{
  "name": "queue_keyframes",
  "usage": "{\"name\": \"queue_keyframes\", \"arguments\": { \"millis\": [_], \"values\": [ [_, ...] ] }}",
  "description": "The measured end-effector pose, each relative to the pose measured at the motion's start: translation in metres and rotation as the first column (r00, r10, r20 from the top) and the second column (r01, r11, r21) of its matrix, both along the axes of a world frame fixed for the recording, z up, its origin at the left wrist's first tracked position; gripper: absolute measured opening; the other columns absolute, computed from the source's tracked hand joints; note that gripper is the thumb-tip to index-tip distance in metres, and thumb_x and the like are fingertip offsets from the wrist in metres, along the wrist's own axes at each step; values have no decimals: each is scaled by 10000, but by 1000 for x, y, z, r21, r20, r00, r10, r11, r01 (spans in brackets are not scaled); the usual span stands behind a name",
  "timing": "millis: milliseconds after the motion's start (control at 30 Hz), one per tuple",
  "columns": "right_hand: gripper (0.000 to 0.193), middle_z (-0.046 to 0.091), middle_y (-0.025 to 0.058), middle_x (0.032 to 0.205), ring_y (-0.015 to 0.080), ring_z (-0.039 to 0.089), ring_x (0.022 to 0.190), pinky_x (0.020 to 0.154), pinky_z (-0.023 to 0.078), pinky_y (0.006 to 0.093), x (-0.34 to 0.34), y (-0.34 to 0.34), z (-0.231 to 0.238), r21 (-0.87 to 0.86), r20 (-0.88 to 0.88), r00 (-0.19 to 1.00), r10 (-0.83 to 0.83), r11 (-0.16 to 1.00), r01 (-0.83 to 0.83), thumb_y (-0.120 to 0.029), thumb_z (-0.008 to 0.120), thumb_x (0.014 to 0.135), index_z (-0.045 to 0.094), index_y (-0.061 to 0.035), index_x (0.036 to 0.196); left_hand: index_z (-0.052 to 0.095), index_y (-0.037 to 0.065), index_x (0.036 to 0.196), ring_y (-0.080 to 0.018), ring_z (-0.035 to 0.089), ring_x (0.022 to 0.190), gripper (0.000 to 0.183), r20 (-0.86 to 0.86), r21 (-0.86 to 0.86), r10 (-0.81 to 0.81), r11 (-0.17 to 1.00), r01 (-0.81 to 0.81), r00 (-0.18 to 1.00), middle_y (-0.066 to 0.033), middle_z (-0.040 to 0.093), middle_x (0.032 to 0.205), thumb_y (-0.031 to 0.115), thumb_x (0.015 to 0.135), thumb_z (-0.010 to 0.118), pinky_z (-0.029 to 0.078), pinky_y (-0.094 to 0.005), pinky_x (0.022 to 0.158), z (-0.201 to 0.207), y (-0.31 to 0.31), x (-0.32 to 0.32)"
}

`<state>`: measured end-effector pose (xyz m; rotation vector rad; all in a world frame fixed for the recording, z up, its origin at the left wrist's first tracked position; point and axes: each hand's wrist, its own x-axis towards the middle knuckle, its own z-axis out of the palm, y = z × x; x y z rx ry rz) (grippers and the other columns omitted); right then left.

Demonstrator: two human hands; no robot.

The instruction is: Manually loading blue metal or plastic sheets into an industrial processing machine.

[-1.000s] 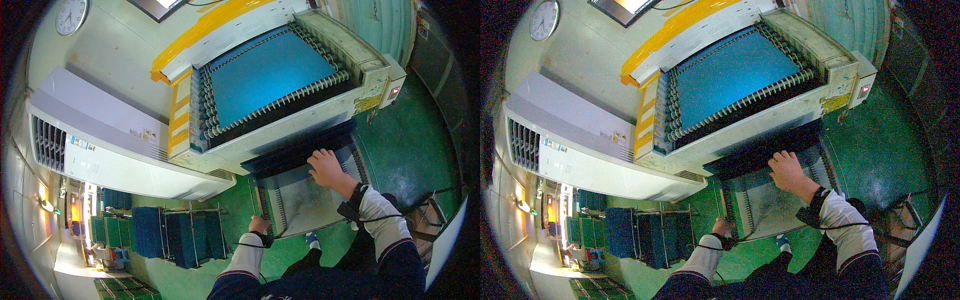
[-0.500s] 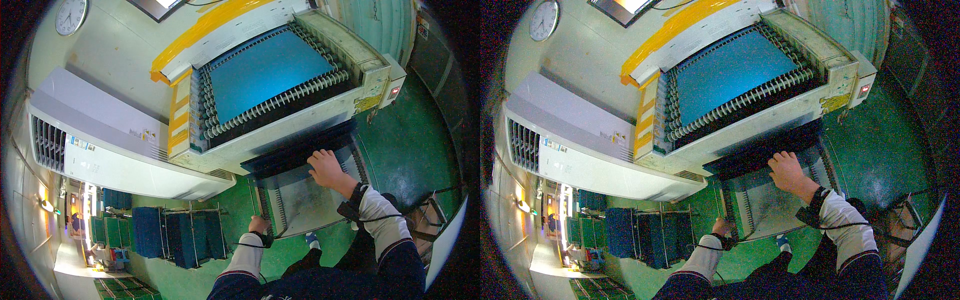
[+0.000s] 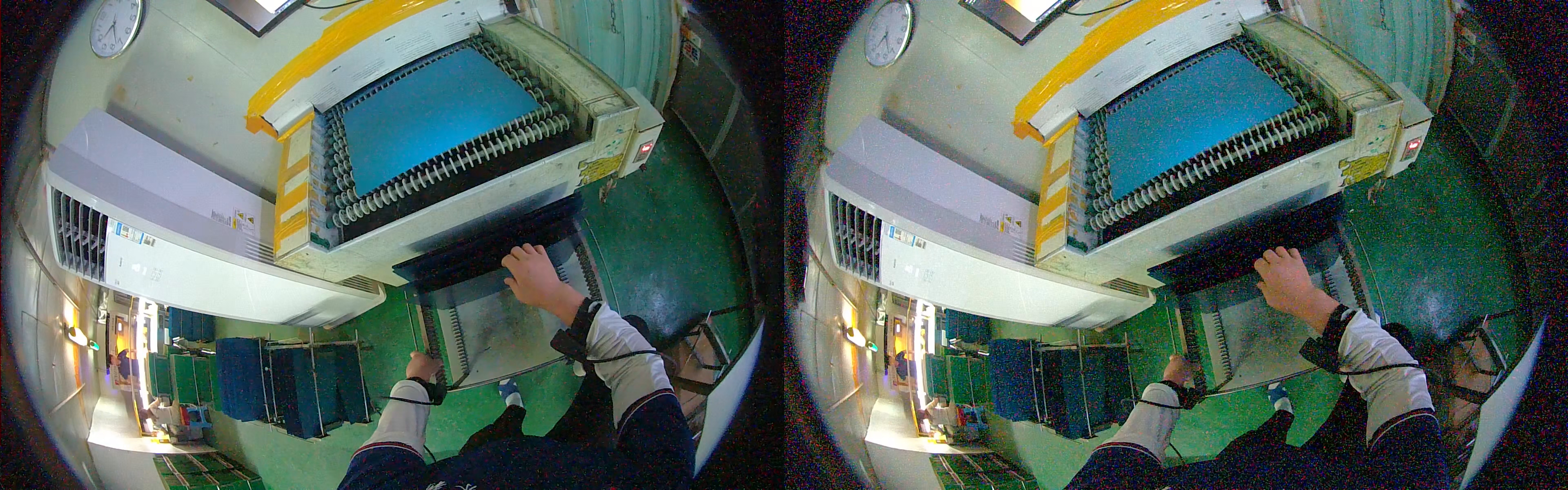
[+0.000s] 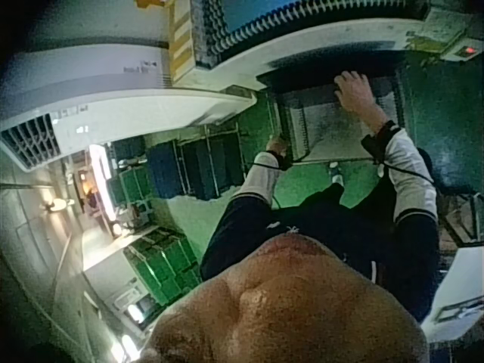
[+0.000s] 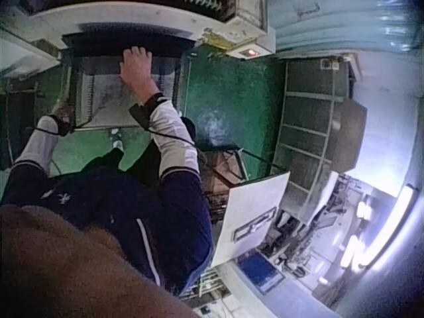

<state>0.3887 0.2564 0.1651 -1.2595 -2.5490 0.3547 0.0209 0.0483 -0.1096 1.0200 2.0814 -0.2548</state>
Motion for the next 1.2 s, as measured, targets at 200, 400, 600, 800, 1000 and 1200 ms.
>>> {"name": "queue_keyframes", "arguments": {
  "millis": [200, 400, 600, 800, 1000, 1200],
  "values": [
    [324, 561, 98, 1003, 289, 512, 993, 851, 407, 436, 0, 0, -1, 0, 6, 1000, 1, 1000, -1, -261, 655, 747, 602, -83, 1013, 325, -171, 1157, -358, 653, 903, 856, -13, 7, -627, 779, 627, 779, -225, 656, 945, 403, 677, 742, 528, -395, 780, 17, 1, 0],
    [281, 562, 100, 997, 282, 516, 991, 811, 435, 431, 1, 1, -8, -31, 8, 1000, 18, 999, -18, -253, 641, 755, 617, -88, 981, 339, -155, 1132, -351, 658, 890, 824, 67, 1, -71, 997, 71, 995, -223, 658, 943, 426, 697, 727, 533, -402, 756, -17, -6, -14],
    [141, 614, 71, 911, 279, 572, 916, 797, 439, 420, -1, 5, -28, -31, 68, 997, 24, 999, -22, -202, 605, 766, 629, -115, 873, 353, -151, 1122, -344, 658, 891, 807, 23, 89, -123, 989, 120, 992, -229, 658, 941, 425, 697, 726, 531, -397, 748, -41, -15, -18],
    [115, 645, 59, 827, 254, 608, 854, 782, 427, 404, -3, 10, -27, 10, 15, 1000, 25, 1000, -25, -116, 571, 732, 628, -120, 831, 373, -143, 1107, -355, 650, 913, 800, -11, 37, 3, 999, -3, 1000, -237, 654, 941, 438, 689, 729, 527, -398, 757, -29, -7, -12],
    [80, 628, 49, 771, 242, 604, 797, 772, 414, 385, 7, 15, 44, 234, -287, 954, 84, 972, -15, -82, 585, 729, 620, -115, 793, 378, -128, 1107, -361, 643, 928, 784, 63, 60, 221, 973, -224, 973, -243, 646, 966, 427, 684, 737, 519, -405, 782, 15, -1, 8],
    [62, 621, 58, 756, 250, 587, 723, 705, 430, 354, 48, 16, 102, 429, -485, 873, 51, 884, 187, -102, 629, 753, 622, -78, 810, 379, -114, 1129, -363, 639, 936, 786, 44, 36, 69, 997, -71, 997, -247, 639, 993, 418, 679, 743, 512, -410, 800, 11, -4, 3]
  ]
}}
